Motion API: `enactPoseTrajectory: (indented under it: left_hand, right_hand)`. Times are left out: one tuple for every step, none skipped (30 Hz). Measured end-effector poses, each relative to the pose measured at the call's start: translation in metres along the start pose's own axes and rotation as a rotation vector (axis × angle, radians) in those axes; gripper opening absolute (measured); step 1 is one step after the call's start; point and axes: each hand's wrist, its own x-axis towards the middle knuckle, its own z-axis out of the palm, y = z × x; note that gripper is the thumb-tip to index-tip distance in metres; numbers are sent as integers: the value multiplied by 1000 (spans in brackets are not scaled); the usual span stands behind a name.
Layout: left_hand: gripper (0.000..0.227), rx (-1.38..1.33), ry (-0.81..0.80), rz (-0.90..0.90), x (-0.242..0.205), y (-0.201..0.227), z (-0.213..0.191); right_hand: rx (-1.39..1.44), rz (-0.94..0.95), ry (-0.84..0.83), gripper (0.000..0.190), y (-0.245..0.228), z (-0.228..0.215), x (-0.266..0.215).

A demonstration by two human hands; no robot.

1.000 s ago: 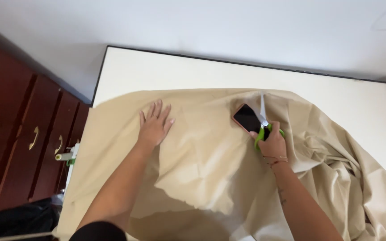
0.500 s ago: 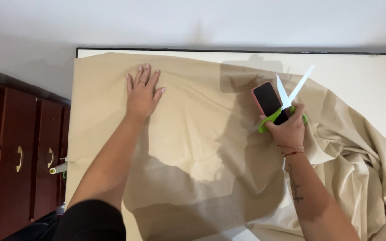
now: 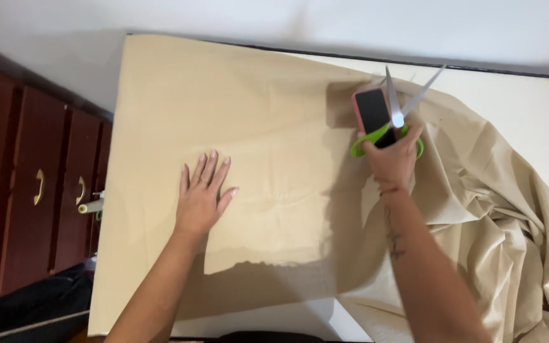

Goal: Cutting a large piece of beige fabric with scissors on a white table

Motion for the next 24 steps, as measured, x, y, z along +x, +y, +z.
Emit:
enactPoseTrajectory:
  left_hand:
    - [71,-17,-22,-38,2,-1,-2]
    - [70,-34,-43,-77,4,0,-4]
    - [70,-34,-35,-79,-1,9,-4]
    - [71,-26,36,-48,-6,19,-4]
    - [74,-14,105,-21,-14,27,-6]
    - [74,-9,112,-27,-30,41,3]
    - [58,-45,87,88,-44,57,13]
    - [45,-80,62,205,-59,72,23]
    - [45,-79,63,197,-77,94,18]
    - [32,-310,134,346,-97,116,13]
    - [27,-539,207,492,-117,137,8]
    - [27,-535,210,483,-131,149,1]
    - [24,-492,145,520,-149,164,-8]
    - [23,-449,79,557,-166,179,-16]
    - [23,-452,76,551,-176,187,-8]
    - [29,-420,32,480,-186,197,0]
    - [39,-386,-8,417,-192,206,9]
    - [39,-387,-9,419,-195,216,12]
    - [41,-326,-65,340,-194,225,15]
    - [43,-265,-121,262,-193,235,19]
    - [43,-268,-124,261,-194,242,24]
    - [38,-252,-56,195,-194,250,30]
    - [33,-234,15,127,-193,257,36]
    - [33,-236,14,125,-189,263,35]
  right_hand:
    - [-25,30,9,90,-8,-3,-11]
    - [-50,59,19,88,-15,-7,-22]
    - [-47,52,22,88,-9,2,-25]
    - [-95,51,30,89,-3,10,-27]
    - [-140,49,34,91,2,21,-31]
    - [-134,40,34,91,2,25,-33]
    - [-150,69,14,89,3,29,-34]
    - [-166,98,-7,87,5,32,-35]
    - [-165,92,-11,87,1,21,-37]
    - [57,6,82,78,-3,10,-39]
    - [281,-79,173,70,-7,0,-43]
    - [285,-84,166,70,-8,-19,-48]
    - [369,-83,89,59,-4,-42,-57]
    - [453,-80,12,49,-1,-65,-64]
    - [451,-79,5,49,10,-80,-85]
    - [294,4,-112,44,22,-95,-105]
    - [137,87,-220,43,34,-111,-122]
    - [136,88,-219,43,65,-119,-153]
    - [20,-7,-331,40,94,-126,-180]
    - [-98,-101,-442,39,124,-131,-207]
    - [-100,-99,-445,39,152,-134,-228]
    - [-171,-101,-567,44,181,-136,-248]
    - [-243,-106,-687,60,209,-138,-265]
    - [-244,-107,-689,60,210,-147,-272]
